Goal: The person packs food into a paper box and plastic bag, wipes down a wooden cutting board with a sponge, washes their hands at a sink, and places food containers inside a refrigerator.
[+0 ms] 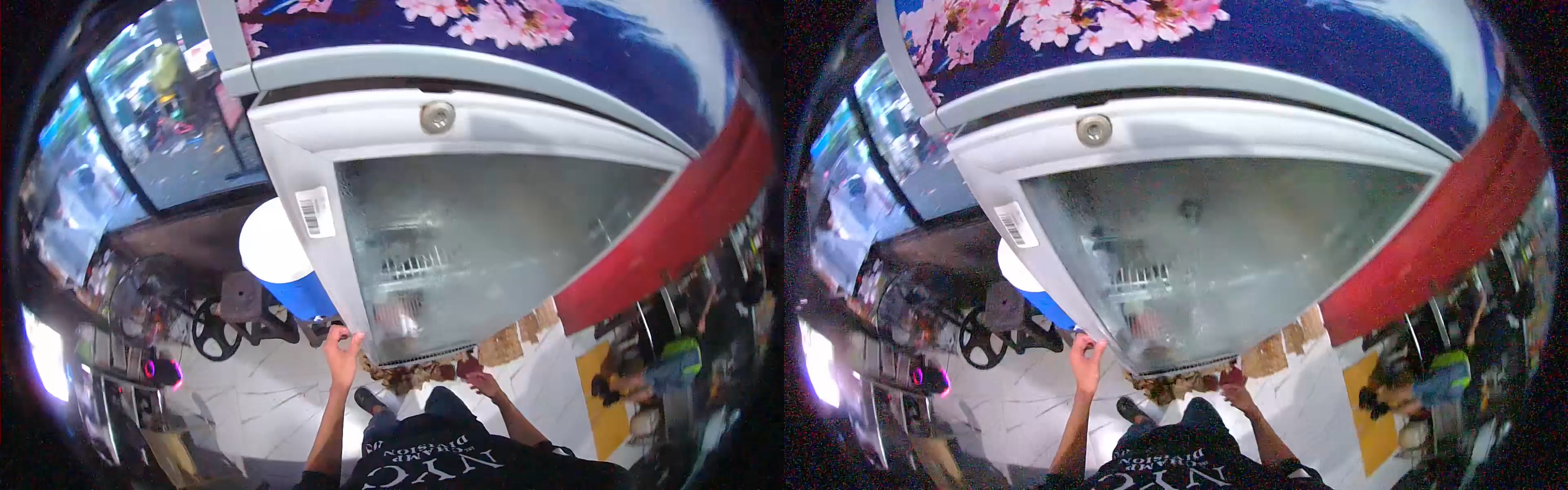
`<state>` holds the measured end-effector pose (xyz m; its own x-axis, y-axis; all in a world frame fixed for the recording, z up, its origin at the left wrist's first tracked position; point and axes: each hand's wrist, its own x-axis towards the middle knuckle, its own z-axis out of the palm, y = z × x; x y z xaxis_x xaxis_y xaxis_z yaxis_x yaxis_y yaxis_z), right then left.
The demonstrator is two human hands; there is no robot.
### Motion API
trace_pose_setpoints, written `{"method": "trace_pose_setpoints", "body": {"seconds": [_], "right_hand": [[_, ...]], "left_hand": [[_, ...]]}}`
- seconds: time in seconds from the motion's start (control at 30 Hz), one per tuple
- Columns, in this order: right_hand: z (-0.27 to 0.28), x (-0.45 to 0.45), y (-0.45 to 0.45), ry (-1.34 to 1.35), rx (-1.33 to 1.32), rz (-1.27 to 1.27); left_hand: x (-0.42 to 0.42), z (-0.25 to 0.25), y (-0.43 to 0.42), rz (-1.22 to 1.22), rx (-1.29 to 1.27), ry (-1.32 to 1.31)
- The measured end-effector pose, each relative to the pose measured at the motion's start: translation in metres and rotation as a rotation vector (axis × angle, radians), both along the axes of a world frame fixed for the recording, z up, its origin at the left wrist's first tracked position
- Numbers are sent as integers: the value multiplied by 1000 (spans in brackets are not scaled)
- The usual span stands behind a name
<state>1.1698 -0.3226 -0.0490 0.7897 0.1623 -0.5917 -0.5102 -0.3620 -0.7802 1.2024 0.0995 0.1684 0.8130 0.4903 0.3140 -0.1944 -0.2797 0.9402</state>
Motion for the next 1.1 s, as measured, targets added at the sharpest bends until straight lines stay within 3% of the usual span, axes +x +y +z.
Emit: {"method": "trace_pose_setpoints", "body": {"seconds": [0.1, 0.2, 0.27, 0.37, 0.4, 0.47, 0.57, 0.6, 0.7, 0.73, 0.77, 0.83, 0.9, 0.97, 1.0, 1.1], "right_hand": [[28, -26, 60, -65, 92, -47], [6, -41, 93, -318, 362, -57], [11, -54, 121, -271, 323, -22], [2, -82, 157, -441, 445, -12], [8, -93, 167, -361, 411, -26], [29, -115, 185, -204, 340, -47], [-10, -142, 199, -176, 439, 7], [-45, -146, 203, -268, 383, 32], [-14, -164, 201, -429, 289, 2], [-13, -170, 197, -412, 410, -87], [-16, -175, 195, -440, 326, -162], [-15, -182, 194, -488, 157, -323], [8, -198, 192, -686, -217, -328], [-9, -216, 194, -873, -312, -506], [31, -227, 198, -622, -328, -499], [13, -250, 185, -564, -578, -652]], "left_hand": [[3, -24, 12, -91, -68, -3], [4, -8, 0, -116, -44, 19], [4, -12, 0, -82, 6, 2], [-2, -5, 1, -182, -117, -7], [-9, 4, 1, -158, 10, 0], [-18, 0, 3, -207, 8, 24], [-51, -7, -3, -216, 42, 54], [-66, -7, -8, -227, 68, 56], [-114, -10, -26, -242, 126, 1], [-137, 1, -33, -327, 36, 92], [-159, 13, -36, -416, -51, 188], [-185, 17, -34, -601, 9, 110], [-197, 14, -19, -752, 42, 110], [-200, 6, 0, -863, 46, 193], [-199, -1, 8, -823, 41, 229], [-199, -10, 36, -731, -20, 281]]}}
